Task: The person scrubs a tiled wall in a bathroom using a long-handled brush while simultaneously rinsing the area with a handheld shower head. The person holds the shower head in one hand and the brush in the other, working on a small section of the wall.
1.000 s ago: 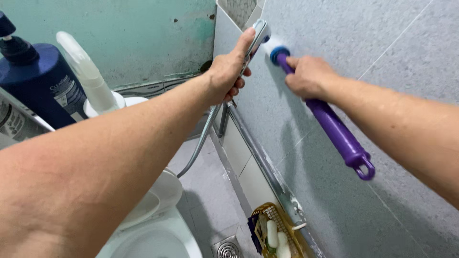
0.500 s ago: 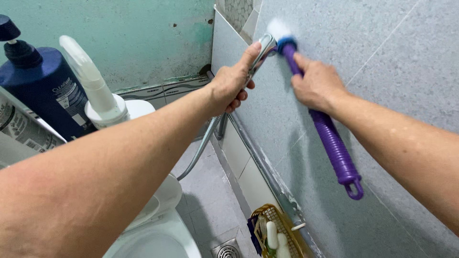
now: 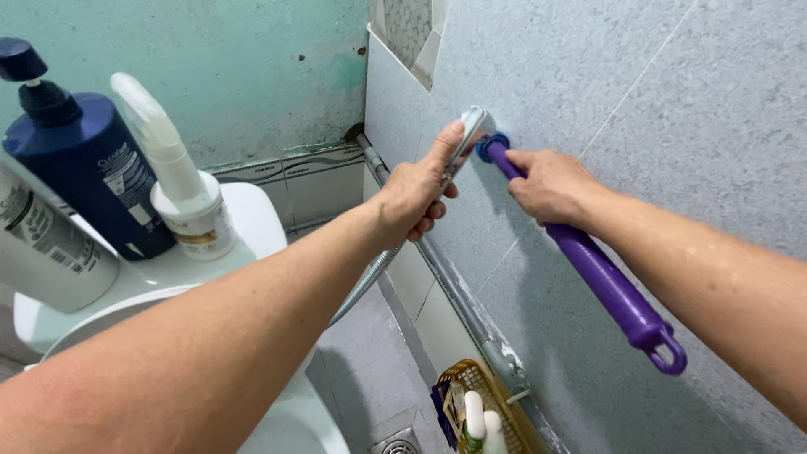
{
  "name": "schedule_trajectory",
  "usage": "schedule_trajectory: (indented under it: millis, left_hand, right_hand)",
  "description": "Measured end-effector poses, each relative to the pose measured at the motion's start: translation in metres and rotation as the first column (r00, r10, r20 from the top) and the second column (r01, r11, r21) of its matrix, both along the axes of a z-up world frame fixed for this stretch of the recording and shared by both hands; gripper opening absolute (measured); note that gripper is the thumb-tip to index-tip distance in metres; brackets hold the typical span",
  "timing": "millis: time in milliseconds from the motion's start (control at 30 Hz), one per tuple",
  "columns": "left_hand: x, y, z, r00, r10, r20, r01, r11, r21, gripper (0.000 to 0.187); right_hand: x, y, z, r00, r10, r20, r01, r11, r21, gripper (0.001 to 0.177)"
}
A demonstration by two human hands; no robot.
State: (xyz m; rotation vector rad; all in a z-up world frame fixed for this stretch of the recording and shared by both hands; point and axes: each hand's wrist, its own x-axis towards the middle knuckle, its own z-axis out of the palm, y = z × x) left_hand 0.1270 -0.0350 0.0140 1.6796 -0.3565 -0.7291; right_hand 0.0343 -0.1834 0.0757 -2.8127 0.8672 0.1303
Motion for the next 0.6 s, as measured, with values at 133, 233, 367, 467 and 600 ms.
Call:
schedule_trajectory:
  millis: [133, 233, 367, 467, 600]
  left_hand:
    - [-0.016, 0.004, -0.002, 0.998, -0.046, -0.032, 0.045, 0.998, -0.04, 0.089]
    - [-0.028, 0.005, 0.001, 0.998, -0.054, -0.028, 0.052, 0.996, -0.067, 0.089]
    - [-0.043, 0.004, 0.001, 0.996, -0.081, -0.035, 0.079, 0.995, -0.064, 0.089]
    - [-0.054, 0.008, -0.001, 0.996, -0.091, -0.019, 0.09, 0.993, -0.071, 0.088]
    - [-0.069, 0.006, 0.001, 0.993, -0.118, -0.019, 0.116, 0.988, -0.104, 0.086]
  right_hand:
    - [-0.019, -0.005, 0.002, 0.97, -0.016, 0.242, 0.014, 1.0, 0.009, 0.063]
    - [-0.029, -0.011, 0.002, 0.993, -0.014, 0.12, 0.019, 0.999, -0.042, 0.063]
    - [-0.047, -0.007, -0.002, 0.987, 0.129, 0.099, -0.115, 0.984, -0.139, 0.061]
    - [-0.062, -0.006, 0.006, 0.995, -0.048, 0.091, 0.057, 0.994, -0.095, 0.061]
    - [-0.08, 0.0, 0.011, 0.989, 0.001, 0.145, 0.014, 0.995, -0.103, 0.064]
